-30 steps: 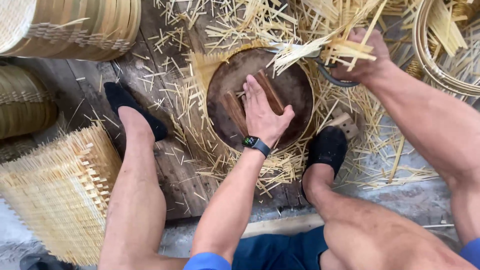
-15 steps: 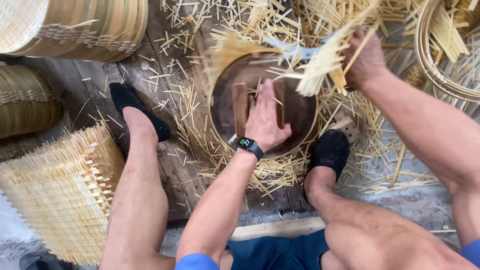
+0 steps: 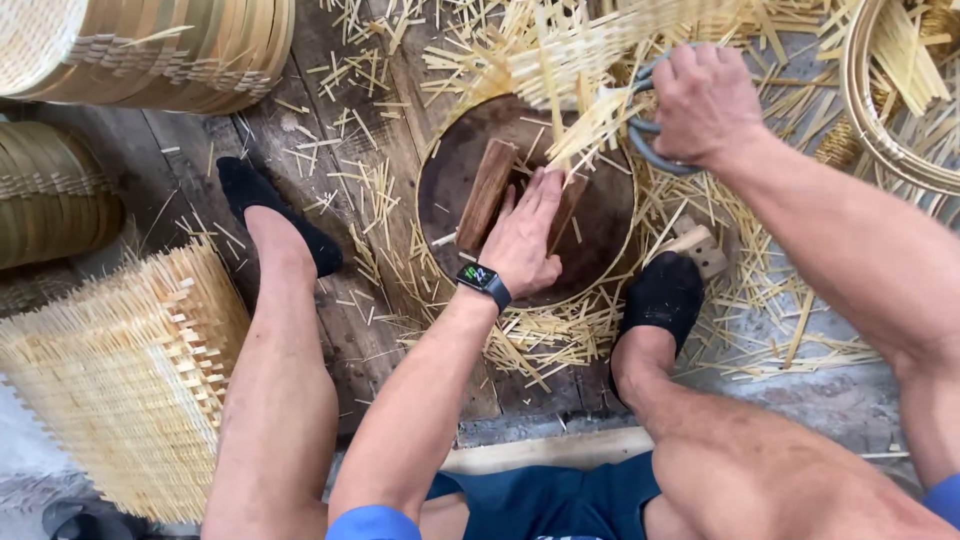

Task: Assembling and trimming round bamboo lids or tray bases using woven strips and scissors.

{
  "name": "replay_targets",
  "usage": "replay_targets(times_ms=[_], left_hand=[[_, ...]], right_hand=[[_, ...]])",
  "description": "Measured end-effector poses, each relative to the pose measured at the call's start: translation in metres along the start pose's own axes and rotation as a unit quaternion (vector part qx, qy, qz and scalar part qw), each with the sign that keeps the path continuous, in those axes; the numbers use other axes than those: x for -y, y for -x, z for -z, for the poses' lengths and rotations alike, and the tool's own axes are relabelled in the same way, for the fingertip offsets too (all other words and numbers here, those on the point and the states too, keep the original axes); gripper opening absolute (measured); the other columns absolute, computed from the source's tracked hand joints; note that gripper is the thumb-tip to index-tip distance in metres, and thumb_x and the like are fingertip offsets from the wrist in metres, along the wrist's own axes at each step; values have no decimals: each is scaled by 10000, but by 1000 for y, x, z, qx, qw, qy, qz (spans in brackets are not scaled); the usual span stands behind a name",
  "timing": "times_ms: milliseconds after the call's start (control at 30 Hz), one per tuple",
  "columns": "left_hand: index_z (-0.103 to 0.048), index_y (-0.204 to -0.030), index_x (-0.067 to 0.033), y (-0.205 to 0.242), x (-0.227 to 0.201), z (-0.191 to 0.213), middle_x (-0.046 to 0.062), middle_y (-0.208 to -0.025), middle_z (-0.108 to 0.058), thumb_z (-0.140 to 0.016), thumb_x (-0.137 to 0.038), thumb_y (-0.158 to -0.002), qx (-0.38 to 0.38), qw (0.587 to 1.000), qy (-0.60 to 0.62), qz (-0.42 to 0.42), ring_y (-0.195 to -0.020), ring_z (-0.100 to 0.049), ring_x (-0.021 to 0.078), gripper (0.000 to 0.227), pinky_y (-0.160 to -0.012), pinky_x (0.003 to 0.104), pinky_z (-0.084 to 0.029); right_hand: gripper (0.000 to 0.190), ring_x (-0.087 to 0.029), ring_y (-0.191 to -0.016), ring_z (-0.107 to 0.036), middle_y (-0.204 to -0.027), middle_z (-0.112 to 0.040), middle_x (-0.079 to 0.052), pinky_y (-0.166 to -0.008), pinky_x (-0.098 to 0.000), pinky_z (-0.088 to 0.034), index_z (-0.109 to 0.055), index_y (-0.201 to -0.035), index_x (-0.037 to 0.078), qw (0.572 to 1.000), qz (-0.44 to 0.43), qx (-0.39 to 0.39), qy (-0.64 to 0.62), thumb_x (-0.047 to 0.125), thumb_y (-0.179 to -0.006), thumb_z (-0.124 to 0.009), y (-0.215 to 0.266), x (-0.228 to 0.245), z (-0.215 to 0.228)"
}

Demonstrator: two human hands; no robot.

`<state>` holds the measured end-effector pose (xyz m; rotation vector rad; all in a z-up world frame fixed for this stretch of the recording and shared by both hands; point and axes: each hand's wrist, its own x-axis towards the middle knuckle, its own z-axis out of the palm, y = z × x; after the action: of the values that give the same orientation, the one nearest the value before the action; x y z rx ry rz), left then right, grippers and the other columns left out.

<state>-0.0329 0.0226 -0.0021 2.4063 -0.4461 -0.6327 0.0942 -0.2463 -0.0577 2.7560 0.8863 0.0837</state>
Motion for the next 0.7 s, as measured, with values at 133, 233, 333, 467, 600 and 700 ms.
replay_targets(times_ms=[133,233,333,467,600,700], left_hand=[[-127,-1611,-36,3,-10,-7,237,-1645,-291,-676,-18,-642,-20,1000,-9,18,-1536,-221,419,1114,-1236,541,-225],[-238,-1606,-75,3,-13,-16,200,-1653,-333,-653,17,-667,-97,994,15,49,-1537,-229,437,1030,-1241,534,-252],[-337,-1564,-87,6,-17,-7,181,-1621,-401,-652,25,-701,-120,990,48,51,-1547,-285,417,925,-1269,523,-280],[-421,-1506,-90,5,-9,7,172,-1586,-432,-638,64,-650,-34,999,36,13,-1510,-297,415,896,-1236,489,-298],[-514,-1445,-114,6,-2,6,132,-1579,-460,-603,107,-623,19,999,29,-6,-1522,-307,370,857,-1241,429,-315],[-555,-1433,-136,3,1,9,109,-1568,-474,-597,125,-621,46,999,8,-26,-1527,-321,342,854,-1256,419,-310]], right_hand=[[195,-227,-744,-674,-855,-682,-152,-678,-356,-580,-670,-960,-17,989,-7,72,-131,130,-959,-543,21,-17,-42],[254,-267,-787,-688,-871,-687,-151,-724,-425,-584,-680,-939,9,987,-16,47,-150,247,-905,-596,14,-20,-18],[406,-243,-776,-675,-870,-680,-131,-705,-386,-592,-671,-913,42,994,-2,-11,-107,447,-922,-650,3,-10,8],[460,-168,-685,-640,-785,-674,-91,-574,-302,-553,-683,-906,61,1000,9,22,-7,504,-977,-579,4,-11,-23],[333,-156,-680,-646,-775,-682,-83,-555,-304,-551,-675,-870,60,987,16,151,-48,329,-1049,-593,20,-25,-32],[502,-159,-657,-643,-849,-710,-106,-535,-273,-550,-715,-962,87,997,20,70,-15,571,-1022,-591,8,-21,-8]])
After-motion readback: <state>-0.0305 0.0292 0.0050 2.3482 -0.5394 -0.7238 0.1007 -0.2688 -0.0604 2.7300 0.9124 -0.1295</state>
